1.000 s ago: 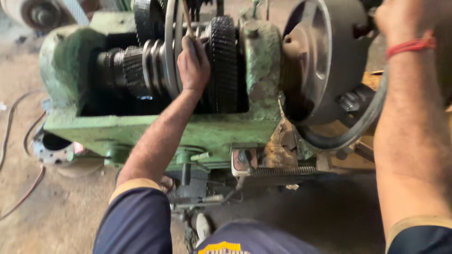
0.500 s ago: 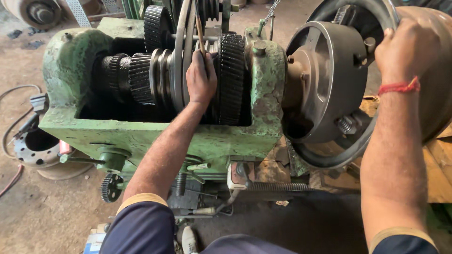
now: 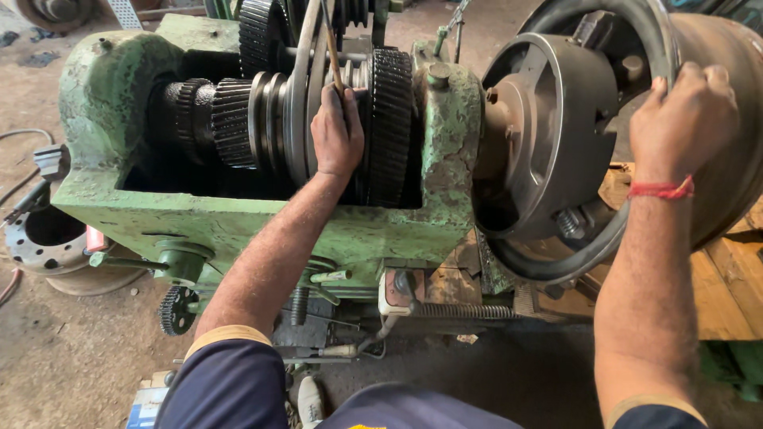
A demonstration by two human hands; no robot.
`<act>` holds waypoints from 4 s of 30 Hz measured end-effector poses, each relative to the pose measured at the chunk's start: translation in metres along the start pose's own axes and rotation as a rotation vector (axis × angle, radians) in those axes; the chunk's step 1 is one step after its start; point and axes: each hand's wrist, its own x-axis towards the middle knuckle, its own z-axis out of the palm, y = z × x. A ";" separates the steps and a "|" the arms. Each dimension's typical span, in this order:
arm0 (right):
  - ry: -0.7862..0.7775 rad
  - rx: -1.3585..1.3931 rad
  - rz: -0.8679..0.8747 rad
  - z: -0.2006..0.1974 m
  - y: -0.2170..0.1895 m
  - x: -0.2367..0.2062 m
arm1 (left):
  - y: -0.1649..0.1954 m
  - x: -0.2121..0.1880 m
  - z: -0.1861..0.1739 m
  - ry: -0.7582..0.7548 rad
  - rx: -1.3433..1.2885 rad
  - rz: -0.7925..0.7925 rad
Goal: The person uses a small brush to apply lubricant to the teeth of a large gear assembly. They then use a red oil can with a long spout to apply oil to various points on the machine's exterior and into the gear housing.
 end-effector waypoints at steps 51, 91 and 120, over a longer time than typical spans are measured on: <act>-0.245 0.923 -0.389 -0.181 -0.170 -0.057 | 0.156 -0.069 0.039 -0.098 -1.670 -0.818; -0.739 -0.107 -0.863 -0.211 -0.249 0.089 | 0.067 -0.030 0.051 -0.175 -2.120 -1.188; -0.923 -0.741 -1.651 -0.184 -0.307 0.143 | 0.085 -0.028 0.039 0.102 -2.562 -1.198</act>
